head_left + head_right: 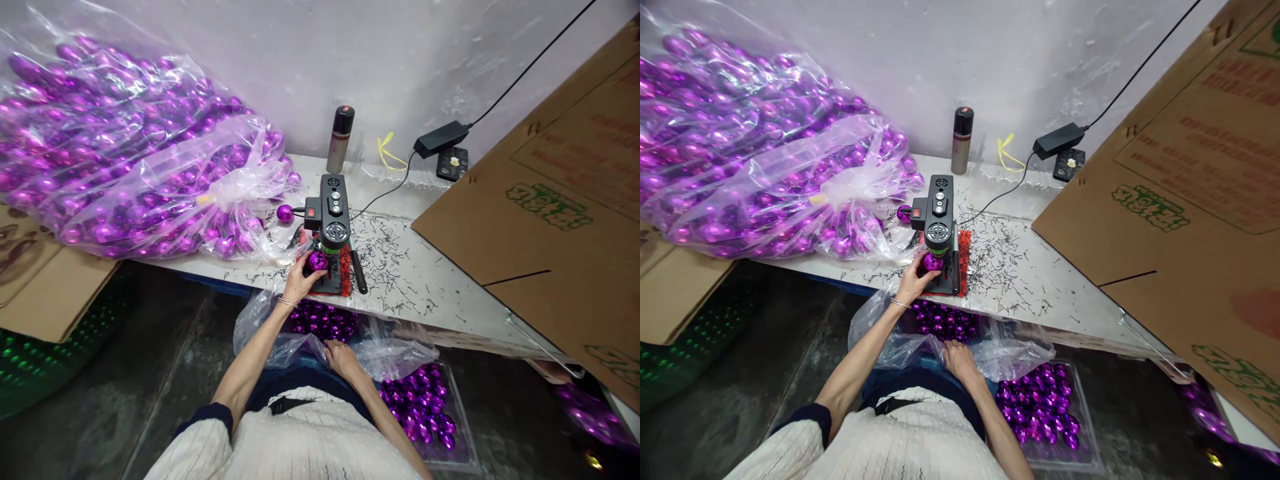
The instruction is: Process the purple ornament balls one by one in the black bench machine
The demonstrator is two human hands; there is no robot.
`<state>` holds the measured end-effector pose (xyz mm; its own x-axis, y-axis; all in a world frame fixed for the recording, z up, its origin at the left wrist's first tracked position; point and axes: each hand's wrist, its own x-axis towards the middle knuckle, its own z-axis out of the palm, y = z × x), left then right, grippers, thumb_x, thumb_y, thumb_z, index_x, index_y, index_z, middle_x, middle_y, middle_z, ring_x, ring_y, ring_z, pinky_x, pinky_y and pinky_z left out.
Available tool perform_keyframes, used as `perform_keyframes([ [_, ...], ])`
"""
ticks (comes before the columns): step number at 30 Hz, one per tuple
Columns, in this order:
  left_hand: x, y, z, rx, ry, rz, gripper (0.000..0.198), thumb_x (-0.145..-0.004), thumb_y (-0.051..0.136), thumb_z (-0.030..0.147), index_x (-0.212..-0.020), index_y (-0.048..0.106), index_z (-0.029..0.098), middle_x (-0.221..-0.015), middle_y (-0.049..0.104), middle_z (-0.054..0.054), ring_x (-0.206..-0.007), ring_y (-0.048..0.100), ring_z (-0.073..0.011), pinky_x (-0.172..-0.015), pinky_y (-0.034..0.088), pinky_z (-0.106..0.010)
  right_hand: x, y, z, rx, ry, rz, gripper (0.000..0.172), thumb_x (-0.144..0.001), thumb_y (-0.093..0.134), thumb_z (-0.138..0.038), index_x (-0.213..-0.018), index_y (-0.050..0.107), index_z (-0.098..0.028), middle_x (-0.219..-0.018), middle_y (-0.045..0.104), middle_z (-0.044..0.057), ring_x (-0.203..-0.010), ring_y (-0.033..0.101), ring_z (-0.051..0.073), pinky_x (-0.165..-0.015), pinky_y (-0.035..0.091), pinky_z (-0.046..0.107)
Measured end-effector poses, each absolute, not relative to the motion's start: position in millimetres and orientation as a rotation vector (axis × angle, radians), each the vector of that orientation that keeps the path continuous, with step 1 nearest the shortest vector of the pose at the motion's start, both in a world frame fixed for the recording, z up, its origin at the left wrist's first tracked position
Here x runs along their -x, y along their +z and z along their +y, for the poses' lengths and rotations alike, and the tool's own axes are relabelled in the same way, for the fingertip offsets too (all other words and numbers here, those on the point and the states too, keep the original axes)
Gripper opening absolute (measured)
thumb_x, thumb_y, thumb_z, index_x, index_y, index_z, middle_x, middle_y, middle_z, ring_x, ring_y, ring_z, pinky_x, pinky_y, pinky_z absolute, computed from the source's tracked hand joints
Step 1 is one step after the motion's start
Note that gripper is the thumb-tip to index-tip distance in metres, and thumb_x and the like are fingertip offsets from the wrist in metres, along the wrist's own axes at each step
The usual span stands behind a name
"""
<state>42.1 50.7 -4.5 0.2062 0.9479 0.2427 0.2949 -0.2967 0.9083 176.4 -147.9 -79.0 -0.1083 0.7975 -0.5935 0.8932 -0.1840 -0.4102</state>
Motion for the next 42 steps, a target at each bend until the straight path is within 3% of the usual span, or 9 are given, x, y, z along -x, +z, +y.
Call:
perform_keyframes([
  [10, -49.8, -18.5, 48.6, -1.994, 1.124, 1.138, 0.070, -0.083, 0.080, 0.049, -0.141, 0.056, 0.019, -0.134, 0.067, -0.015, -0.127, 0.064, -0.0316, -0.110, 0.051, -0.049, -192.1, -48.7, -145.9, -2.084, -1.124, 2.015, 0.046, -0.102, 0.036, -0.029, -0.140, 0.059, -0.016, -0.138, 0.068, 0.016, -0.129, 0.065, 0.028, -0.111, 0.049, 0.039],
  [16, -50.2, -25.3, 51.3, -2.053, 1.114, 1.099, 0.069, -0.083, 0.080, 0.050, -0.141, 0.055, 0.019, -0.135, 0.066, -0.016, -0.128, 0.063, -0.0318, -0.111, 0.050, -0.050, -213.1, 10.4, -144.9, -2.224, -1.103, 2.646, 0.033, -0.103, 0.044, -0.032, -0.120, 0.071, -0.023, -0.112, 0.078, 0.008, -0.103, 0.075, 0.020, -0.093, 0.061, 0.034],
  [18, -50.8, -26.7, 51.7, -2.049, 1.115, 1.103, 0.070, -0.084, 0.079, 0.049, -0.141, 0.055, 0.019, -0.136, 0.066, -0.016, -0.128, 0.063, -0.0318, -0.112, 0.049, -0.050, -221.6, 37.6, -132.3, -2.403, -0.779, 3.063, 0.031, -0.101, 0.050, -0.028, -0.128, 0.066, -0.026, -0.112, 0.077, 0.007, -0.098, 0.075, 0.017, -0.088, 0.063, 0.032],
  [22, -52.0, -26.4, 50.8, -2.035, 1.106, 1.111, 0.070, -0.084, 0.079, 0.049, -0.142, 0.054, 0.020, -0.137, 0.066, -0.016, -0.130, 0.062, -0.0322, -0.113, 0.047, -0.051, -225.5, 83.8, -81.1, -2.714, 0.509, 3.329, 0.058, -0.094, 0.066, -0.035, -0.147, 0.047, -0.026, -0.133, 0.064, 0.014, -0.095, 0.070, 0.018, -0.069, 0.063, 0.031],
  [24, -52.3, -24.4, 50.0, -2.023, 1.107, 1.105, 0.070, -0.083, 0.079, 0.049, -0.142, 0.055, 0.020, -0.137, 0.066, -0.015, -0.131, 0.061, -0.0322, -0.114, 0.046, -0.052, -219.2, 99.4, -53.7, -2.552, 0.698, 3.390, 0.060, -0.089, 0.072, -0.045, -0.141, 0.052, -0.025, -0.129, 0.064, 0.015, -0.103, 0.069, 0.022, -0.069, 0.063, 0.033],
  [25, -52.3, -23.2, 49.7, -2.018, 1.107, 1.097, 0.070, -0.083, 0.079, 0.050, -0.142, 0.055, 0.020, -0.137, 0.066, -0.015, -0.131, 0.062, -0.0322, -0.115, 0.046, -0.052, -214.4, 105.2, -42.5, -2.467, 0.687, 3.437, 0.053, -0.088, 0.073, -0.046, -0.134, 0.057, -0.024, -0.123, 0.067, 0.013, -0.104, 0.069, 0.023, -0.071, 0.063, 0.034],
  [28, -52.1, -19.9, 49.1, -2.009, 1.097, 1.072, 0.070, -0.083, 0.079, 0.051, -0.141, 0.056, 0.019, -0.136, 0.067, -0.015, -0.130, 0.062, -0.0321, -0.115, 0.046, -0.051, -198.7, 112.6, -23.2, -2.359, 0.564, 3.615, 0.010, -0.097, 0.061, -0.032, -0.103, 0.064, -0.024, -0.092, 0.072, 0.004, -0.084, 0.069, 0.017, -0.069, 0.057, 0.031],
  [32, -52.2, -18.1, 48.5, -2.004, 1.096, 1.078, 0.068, -0.083, 0.078, 0.052, -0.139, 0.057, 0.019, -0.135, 0.068, -0.015, -0.129, 0.063, -0.0317, -0.115, 0.045, -0.051, -185.8, 96.6, -19.5, -2.478, 0.641, 3.619, 0.024, -0.101, 0.045, -0.020, -0.079, 0.054, -0.023, -0.071, 0.062, 0.000, -0.064, 0.058, 0.013, -0.061, 0.045, 0.028],
  [42, -53.6, -21.7, 47.1, -2.016, 1.130, 1.064, 0.070, -0.083, 0.078, 0.054, -0.139, 0.057, 0.019, -0.133, 0.069, -0.016, -0.127, 0.065, -0.0321, -0.114, 0.046, -0.051, -185.5, 52.9, -13.4, -2.485, 0.745, 3.667, 0.029, -0.105, 0.036, -0.032, -0.078, 0.044, -0.025, -0.070, 0.055, -0.002, -0.060, 0.049, 0.012, -0.066, 0.043, 0.032],
])
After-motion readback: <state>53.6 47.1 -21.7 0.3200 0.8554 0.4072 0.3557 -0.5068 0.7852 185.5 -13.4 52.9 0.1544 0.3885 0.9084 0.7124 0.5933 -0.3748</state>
